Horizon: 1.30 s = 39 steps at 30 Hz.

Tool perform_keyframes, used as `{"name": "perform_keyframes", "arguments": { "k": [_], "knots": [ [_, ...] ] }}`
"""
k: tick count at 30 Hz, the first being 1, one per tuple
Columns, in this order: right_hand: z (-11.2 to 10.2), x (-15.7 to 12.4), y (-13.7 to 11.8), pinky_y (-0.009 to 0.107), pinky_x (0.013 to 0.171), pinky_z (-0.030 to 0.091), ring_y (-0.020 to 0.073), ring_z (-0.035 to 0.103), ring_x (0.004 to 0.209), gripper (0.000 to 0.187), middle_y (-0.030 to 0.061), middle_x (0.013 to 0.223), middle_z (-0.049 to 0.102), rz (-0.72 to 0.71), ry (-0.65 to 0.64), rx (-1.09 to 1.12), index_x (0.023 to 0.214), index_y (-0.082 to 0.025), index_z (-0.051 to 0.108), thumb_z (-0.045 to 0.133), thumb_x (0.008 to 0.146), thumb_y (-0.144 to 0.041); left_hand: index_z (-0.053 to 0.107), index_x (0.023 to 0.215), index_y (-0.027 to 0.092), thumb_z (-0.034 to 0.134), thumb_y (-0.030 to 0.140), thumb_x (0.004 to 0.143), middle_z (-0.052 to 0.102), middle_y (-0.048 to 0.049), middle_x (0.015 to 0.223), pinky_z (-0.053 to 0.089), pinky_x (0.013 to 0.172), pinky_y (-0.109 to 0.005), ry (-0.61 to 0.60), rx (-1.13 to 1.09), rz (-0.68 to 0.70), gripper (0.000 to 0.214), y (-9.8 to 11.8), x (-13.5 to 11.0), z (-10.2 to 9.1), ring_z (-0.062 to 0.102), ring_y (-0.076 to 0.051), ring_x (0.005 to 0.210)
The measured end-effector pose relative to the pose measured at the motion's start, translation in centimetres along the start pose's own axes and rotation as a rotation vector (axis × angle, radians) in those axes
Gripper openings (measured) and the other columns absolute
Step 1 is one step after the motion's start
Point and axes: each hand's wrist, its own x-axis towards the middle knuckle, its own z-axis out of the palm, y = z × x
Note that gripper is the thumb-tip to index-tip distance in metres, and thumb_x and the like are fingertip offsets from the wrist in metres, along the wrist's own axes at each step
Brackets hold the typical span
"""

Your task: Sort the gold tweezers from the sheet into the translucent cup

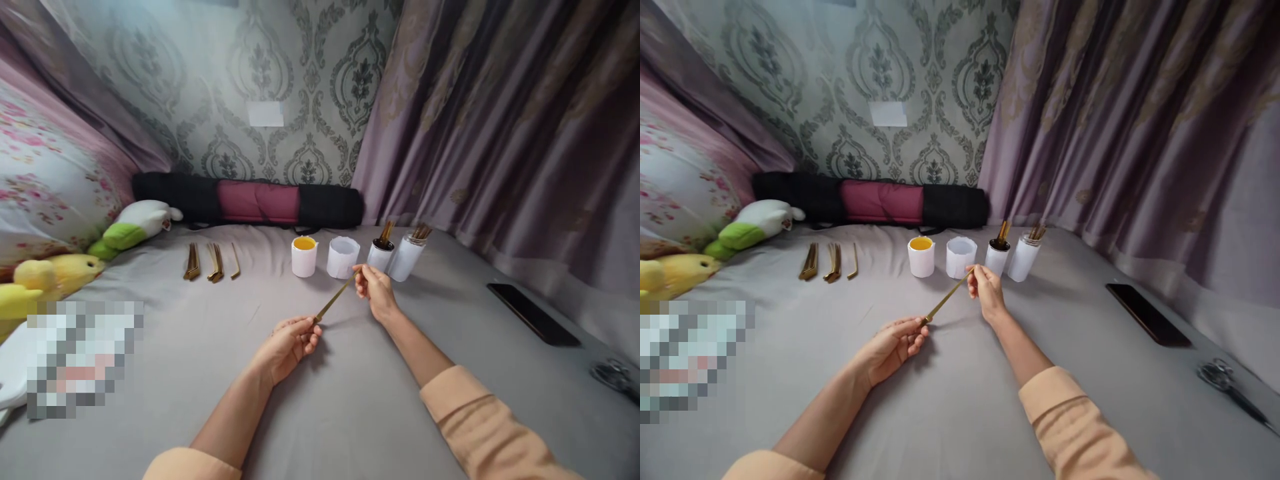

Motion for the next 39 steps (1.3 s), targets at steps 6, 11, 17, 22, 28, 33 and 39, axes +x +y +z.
{"name": "perform_keyframes", "arguments": {
  "k": [6, 11, 17, 22, 28, 33, 39],
  "knots": [
    [-0.2, -0.4, -1.2, 0.017, 0.034, 0.027, 0.0046, 0.04, 0.042, 0.029, -0.0034, 0.057, 0.047, -0.011, -0.002, -0.058, 0.075, -0.016, 0.058, 0.057, 0.069, -0.044, 0.053, 0.085, 0.009, 0.053, 0.012, 0.075, 0.059, -0.0056, 0.067, 0.042, 0.045, -0.016, -0.014, -0.004, 0.013, 0.01, 0.0, -0.2, 0.0, 0.053, -0.007, 0.051],
    [-0.3, -0.7, -2.2, 0.016, 0.034, 0.028, 0.0046, 0.04, 0.042, 0.029, -0.0026, 0.057, 0.049, -0.013, -0.001, -0.108, 0.076, -0.015, 0.058, 0.058, 0.068, -0.043, 0.053, 0.086, 0.009, 0.053, 0.013, 0.075, 0.059, -0.0055, 0.068, 0.043, 0.047, -0.017, -0.013, -0.006, 0.016, 0.011, -0.1, -0.2, -0.1, 0.053, -0.007, 0.052],
    [-0.4, -0.9, -2.7, 0.016, 0.033, 0.028, 0.0041, 0.04, 0.04, 0.029, -0.0022, 0.057, 0.051, 0.02, 0.035, -0.135, 0.074, -0.014, 0.056, 0.058, 0.067, -0.042, 0.053, 0.089, 0.009, 0.057, 0.015, 0.074, 0.059, -0.0049, 0.07, 0.045, 0.05, -0.017, -0.047, -0.014, 0.027, 0.016, -0.4, 0.1, -0.4, 0.054, -0.007, 0.054],
    [-0.8, -0.9, -2.7, 0.016, 0.033, 0.028, 0.0041, 0.041, 0.039, 0.029, -0.0025, 0.056, 0.052, 0.003, 0.038, -0.149, 0.073, -0.014, 0.056, 0.057, 0.067, -0.043, 0.055, 0.089, 0.009, 0.058, 0.016, 0.074, 0.06, -0.0059, 0.072, 0.046, 0.052, -0.017, -0.055, -0.013, 0.032, 0.017, -0.5, 0.2, -0.5, 0.054, -0.007, 0.056],
    [-1.8, -0.5, -4.1, 0.016, 0.032, 0.029, 0.0043, 0.041, 0.039, 0.028, -0.0019, 0.056, 0.052, -0.016, 0.075, -0.169, 0.072, -0.014, 0.055, 0.058, 0.067, -0.041, 0.056, 0.094, 0.009, 0.058, 0.017, 0.074, 0.061, -0.0074, 0.077, 0.047, 0.055, -0.019, -0.048, -0.022, 0.032, 0.022, -0.6, 0.1, -0.6, 0.055, -0.008, 0.06],
    [-3.3, 0.0, -5.9, 0.016, 0.032, 0.028, 0.0042, 0.041, 0.039, 0.026, -0.0021, 0.055, 0.052, -0.048, 0.113, -0.165, 0.07, -0.014, 0.055, 0.06, 0.066, -0.04, 0.055, 0.096, 0.009, 0.056, 0.016, 0.075, 0.06, -0.0056, 0.076, 0.047, 0.054, -0.018, -0.057, -0.092, 0.019, 0.022, -0.5, 0.2, -0.9, 0.055, -0.007, 0.059],
    [-5.4, 0.8, -8.4, 0.015, 0.031, 0.029, 0.004, 0.041, 0.039, 0.025, -0.002, 0.055, 0.052, -0.112, 0.168, -0.197, 0.071, -0.014, 0.057, 0.061, 0.067, -0.038, 0.055, 0.096, 0.009, 0.054, 0.015, 0.076, 0.058, -0.0048, 0.074, 0.045, 0.052, -0.017, -0.05, -0.127, 0.008, 0.021, -0.3, 0.4, -1.0, 0.054, -0.006, 0.057]
  ]
}}
